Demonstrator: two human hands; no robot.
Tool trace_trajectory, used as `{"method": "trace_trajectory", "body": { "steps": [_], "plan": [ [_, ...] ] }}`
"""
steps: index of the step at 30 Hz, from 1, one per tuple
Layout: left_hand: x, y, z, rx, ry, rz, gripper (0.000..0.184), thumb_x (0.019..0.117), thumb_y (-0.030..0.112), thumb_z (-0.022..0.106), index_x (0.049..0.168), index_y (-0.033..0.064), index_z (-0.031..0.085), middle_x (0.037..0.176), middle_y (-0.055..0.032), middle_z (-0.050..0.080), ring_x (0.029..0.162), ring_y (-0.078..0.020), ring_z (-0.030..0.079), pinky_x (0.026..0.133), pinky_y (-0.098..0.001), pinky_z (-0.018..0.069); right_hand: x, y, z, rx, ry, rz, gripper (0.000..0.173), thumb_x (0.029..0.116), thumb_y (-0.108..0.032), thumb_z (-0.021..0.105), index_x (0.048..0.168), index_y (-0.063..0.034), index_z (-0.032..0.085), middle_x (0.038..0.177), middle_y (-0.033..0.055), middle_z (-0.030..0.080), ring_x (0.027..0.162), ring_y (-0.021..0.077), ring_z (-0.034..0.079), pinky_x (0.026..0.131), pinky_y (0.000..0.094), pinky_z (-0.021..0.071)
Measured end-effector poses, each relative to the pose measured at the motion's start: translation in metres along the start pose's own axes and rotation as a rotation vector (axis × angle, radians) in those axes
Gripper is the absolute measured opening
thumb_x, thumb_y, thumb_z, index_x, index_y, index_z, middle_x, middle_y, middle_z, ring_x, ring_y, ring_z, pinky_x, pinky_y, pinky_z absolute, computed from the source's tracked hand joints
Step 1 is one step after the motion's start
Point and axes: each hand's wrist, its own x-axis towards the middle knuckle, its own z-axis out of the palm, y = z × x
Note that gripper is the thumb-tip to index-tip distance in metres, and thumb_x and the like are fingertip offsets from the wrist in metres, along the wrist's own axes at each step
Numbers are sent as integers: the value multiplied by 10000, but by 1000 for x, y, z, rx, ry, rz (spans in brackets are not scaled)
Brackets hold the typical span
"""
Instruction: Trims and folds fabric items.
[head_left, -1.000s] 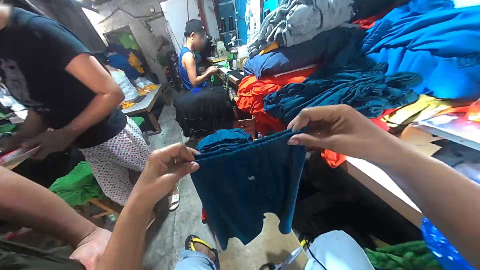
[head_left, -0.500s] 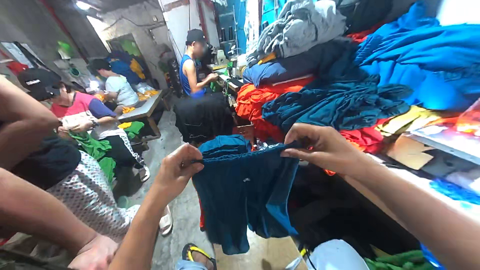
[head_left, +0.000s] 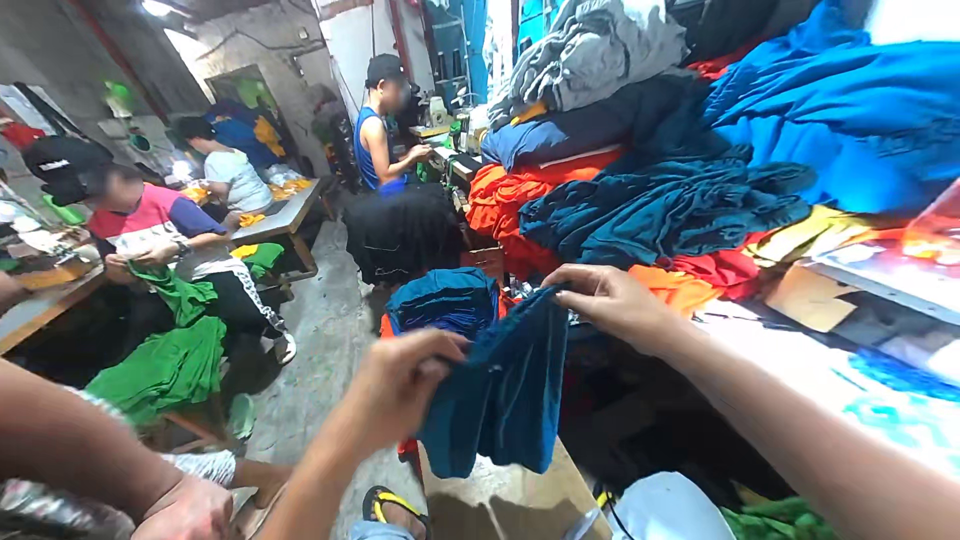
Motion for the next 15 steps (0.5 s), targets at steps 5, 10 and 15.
{"method": "trace_trajectory", "body": {
  "steps": [5,10,15],
  "plan": [
    [5,41,40,-37,-249,250,205,998,8,502,1034,19,703,1071,-117,732,1019,-206,698,910,-339,550,-12,-29,38,505,-42,242,425,1012,-281,625,1364,-94,477,1086,90,642,855,165,647,702,365,556],
    [4,30,29,-26,-208,167,196,952,6,564,1073,49,711,958,-71,729,890,-157,705,820,-335,585,-9,-24,37,75,-323,-204,694,805,83,697,1435,-76,455,1158,149,674,1000,211,686,863,441,574],
    [14,5,24,-151,87,26,124,861,70,747,981,55,720,1086,-45,643,880,-43,648,732,-185,577,-12,-35,10,11,-692,-361,838,735,110,592,1529,-108,431,1162,67,701,1004,74,665,881,302,560]
  ]
}}
